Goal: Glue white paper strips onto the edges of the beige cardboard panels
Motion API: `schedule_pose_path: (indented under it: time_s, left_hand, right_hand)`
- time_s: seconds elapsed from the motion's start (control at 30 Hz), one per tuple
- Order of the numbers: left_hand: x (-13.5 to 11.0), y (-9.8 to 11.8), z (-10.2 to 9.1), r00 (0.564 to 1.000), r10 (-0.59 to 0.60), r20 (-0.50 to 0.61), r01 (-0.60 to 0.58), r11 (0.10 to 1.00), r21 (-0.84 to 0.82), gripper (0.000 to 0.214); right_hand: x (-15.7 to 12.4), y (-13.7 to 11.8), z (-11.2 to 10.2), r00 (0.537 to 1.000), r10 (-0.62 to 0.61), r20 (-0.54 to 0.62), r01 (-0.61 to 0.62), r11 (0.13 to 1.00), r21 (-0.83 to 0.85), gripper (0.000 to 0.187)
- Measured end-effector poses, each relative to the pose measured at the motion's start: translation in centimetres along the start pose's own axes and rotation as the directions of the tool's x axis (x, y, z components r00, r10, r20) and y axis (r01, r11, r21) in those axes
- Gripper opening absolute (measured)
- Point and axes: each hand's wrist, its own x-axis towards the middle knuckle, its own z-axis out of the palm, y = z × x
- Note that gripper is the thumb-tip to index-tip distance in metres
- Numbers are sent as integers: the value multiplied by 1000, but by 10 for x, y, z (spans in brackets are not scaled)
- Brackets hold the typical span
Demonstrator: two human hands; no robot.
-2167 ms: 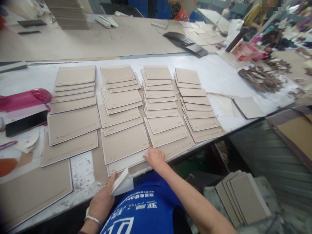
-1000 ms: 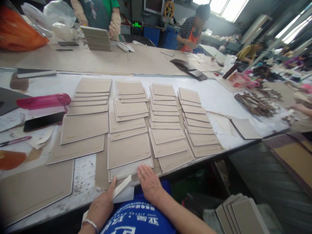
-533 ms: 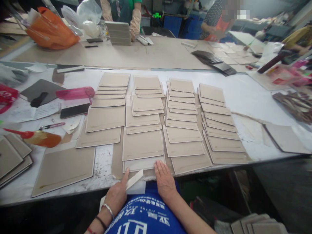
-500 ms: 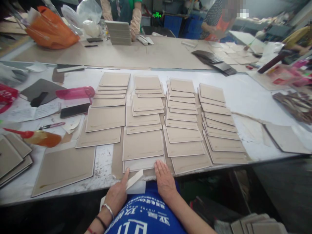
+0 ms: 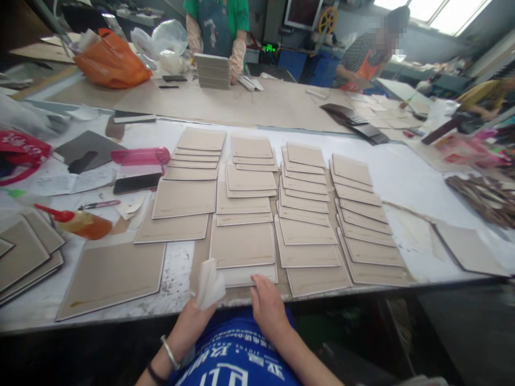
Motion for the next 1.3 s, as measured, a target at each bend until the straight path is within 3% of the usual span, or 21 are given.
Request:
schedule_pose_path:
  time_s: [0.07,0.13,0.23,0.33,0.4,0.5,0.6,0.7,0.8,0.93,1.0,1.07,1.13,1.2,1.3]
  left_hand:
    - [-3,3,-2,997,-9,77,28,966,-259,30]
    - [-7,7,-5,974,-20,226,118,894,-432,37]
    - [-12,15,-11,900,48,433,222,804,-551,42]
    - [-16,21,-17,857,103,504,275,736,-618,38]
    - [-17,25,-20,864,104,493,299,682,-668,35]
    - [-16,29,-19,897,62,438,299,644,-704,35]
    - [-12,33,-13,935,-7,353,260,692,-673,44]
    - [-8,36,-7,967,-69,245,209,764,-610,58]
    - [-8,35,-4,987,-61,150,138,805,-577,55]
    - [-10,29,2,996,-3,85,47,849,-526,49]
    - [-11,24,7,998,-37,-53,11,907,-422,45]
    - [-11,16,15,966,4,-258,-70,966,-247,37]
    - [-10,8,23,898,181,-402,-206,978,-20,29]
    - [-9,3,28,814,410,-412,-355,912,208,25]
    - [-10,4,30,687,654,-317,-502,742,444,28]
  right_hand:
    - [10,-30,-5,975,134,177,-193,908,373,34]
    - [20,-56,-9,930,153,334,-337,718,609,38]
    - [31,-79,-9,891,73,447,-416,525,742,40]
    - [36,-86,-8,880,83,467,-447,476,758,37]
    - [37,-87,-10,904,134,405,-412,519,749,36]
    - [34,-91,-16,963,142,231,-264,683,681,33]
    - [28,-96,-19,988,72,139,-138,815,563,25]
    - [24,-99,-16,995,58,78,-88,883,460,10]
    - [26,-97,-12,991,119,59,-132,842,523,15]
    - [36,-93,-12,963,238,126,-250,617,746,22]
    - [39,-92,-13,938,297,180,-318,522,792,28]
    - [39,-90,-13,910,342,234,-381,467,798,33]
    - [35,-89,-10,881,374,289,-435,405,804,36]
    - [29,-86,-5,861,400,314,-455,327,828,36]
    - [22,-81,0,823,438,361,-475,184,861,40]
